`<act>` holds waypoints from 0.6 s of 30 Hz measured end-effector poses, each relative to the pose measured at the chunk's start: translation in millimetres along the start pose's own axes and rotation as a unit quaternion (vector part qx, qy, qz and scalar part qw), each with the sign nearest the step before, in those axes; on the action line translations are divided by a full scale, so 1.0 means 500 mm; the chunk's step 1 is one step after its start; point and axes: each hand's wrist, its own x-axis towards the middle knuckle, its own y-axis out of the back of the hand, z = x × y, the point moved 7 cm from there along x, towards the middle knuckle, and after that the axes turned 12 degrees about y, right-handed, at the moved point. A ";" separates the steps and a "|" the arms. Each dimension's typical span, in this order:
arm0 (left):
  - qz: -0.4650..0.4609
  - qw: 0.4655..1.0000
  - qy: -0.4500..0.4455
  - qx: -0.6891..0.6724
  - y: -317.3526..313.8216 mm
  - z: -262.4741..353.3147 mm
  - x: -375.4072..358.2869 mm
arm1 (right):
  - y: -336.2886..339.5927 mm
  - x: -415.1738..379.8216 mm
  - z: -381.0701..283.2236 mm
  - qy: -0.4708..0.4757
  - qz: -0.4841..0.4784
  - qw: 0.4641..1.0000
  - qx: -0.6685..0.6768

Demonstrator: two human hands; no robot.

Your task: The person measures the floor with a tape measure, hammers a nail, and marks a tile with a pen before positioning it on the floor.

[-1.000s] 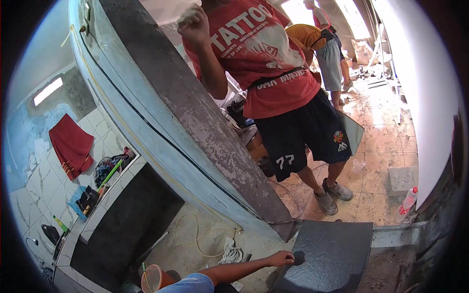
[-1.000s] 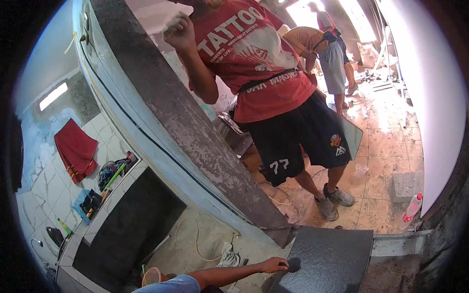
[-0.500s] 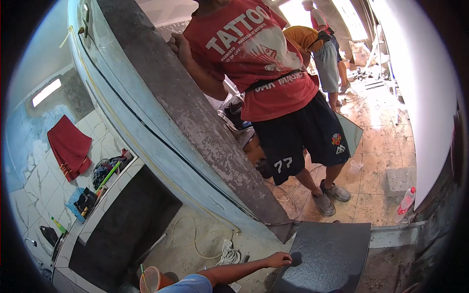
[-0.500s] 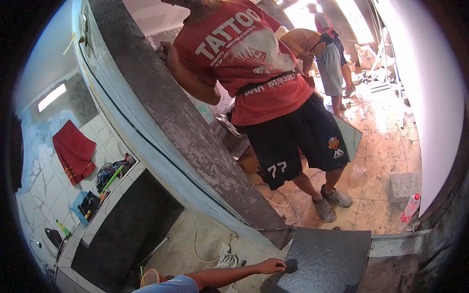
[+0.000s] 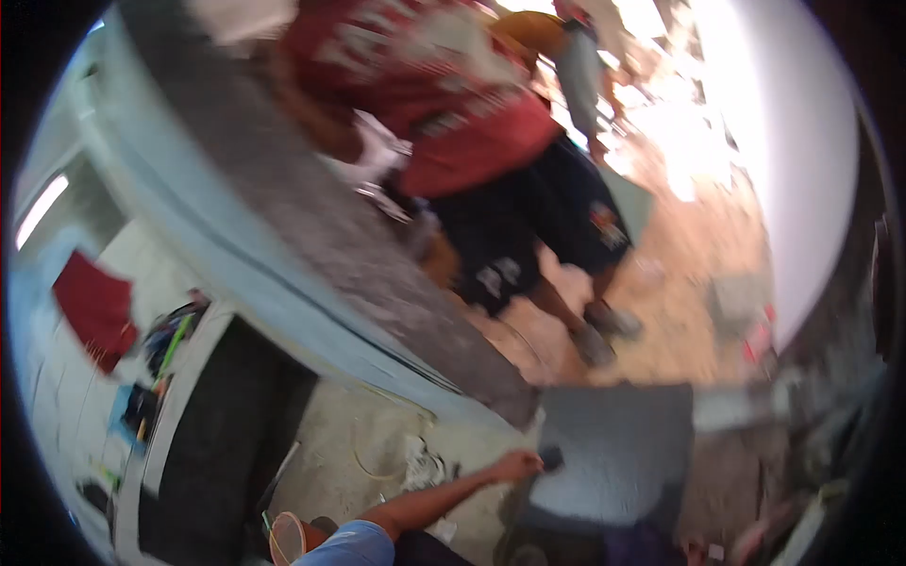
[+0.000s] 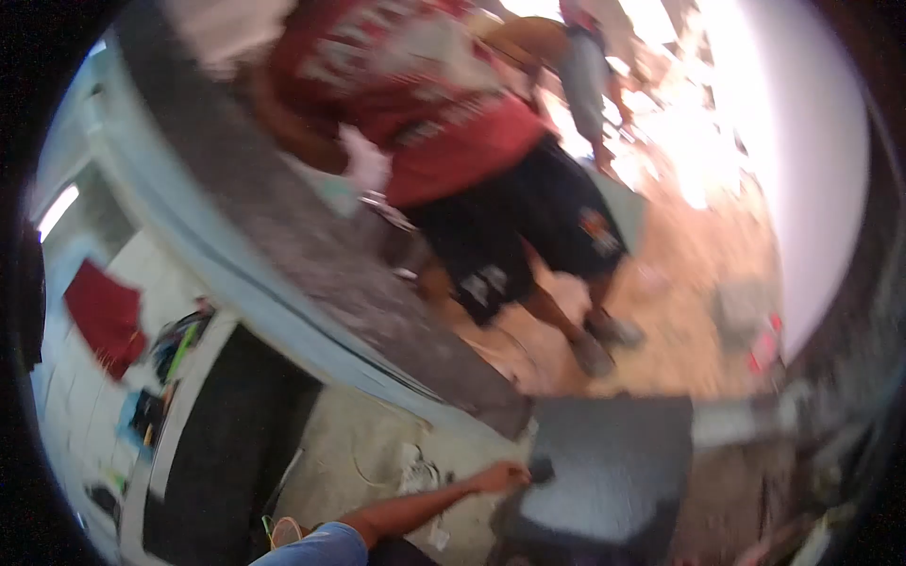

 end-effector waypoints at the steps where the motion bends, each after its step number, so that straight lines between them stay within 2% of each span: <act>1: -0.072 0.982 -0.061 -0.162 -0.005 -0.013 0.004 | 0.013 -0.006 -0.037 0.117 0.031 0.989 -0.083; 2: -0.086 0.990 0.025 -0.108 -0.022 -0.074 0.017 | 0.016 -0.014 -0.061 0.218 0.044 0.960 -0.173; 3: -0.041 0.999 0.011 0.009 -0.003 -0.058 0.004 | 0.005 -0.024 -0.084 0.304 0.032 0.915 -0.264; 4: -0.041 0.994 0.057 0.084 0.013 -0.028 -0.012 | -0.018 -0.035 -0.101 0.384 -0.005 0.856 -0.346; 5: -0.080 0.964 -0.037 -0.251 0.009 -0.086 0.005 | -0.004 -0.020 -0.083 0.286 -0.007 0.950 -0.124; 6: -0.058 0.981 0.045 -0.179 0.016 -0.084 0.002 | -0.001 -0.019 -0.073 0.360 0.044 0.908 -0.212; 7: -0.074 0.981 0.101 -0.147 0.024 -0.039 -0.021 | -0.001 -0.042 -0.121 0.362 -0.016 0.892 -0.271; 8: -0.022 0.983 0.126 -0.133 0.032 0.006 -0.038 | 0.027 -0.038 -0.174 0.180 0.010 0.982 0.062; 11: -0.037 0.977 0.150 -0.146 0.036 0.000 -0.044 | 0.033 -0.044 -0.190 0.141 0.039 0.989 0.027; 18: -0.041 0.976 0.156 -0.144 0.039 0.007 -0.049 | 0.038 -0.055 -0.209 0.161 0.028 0.986 0.030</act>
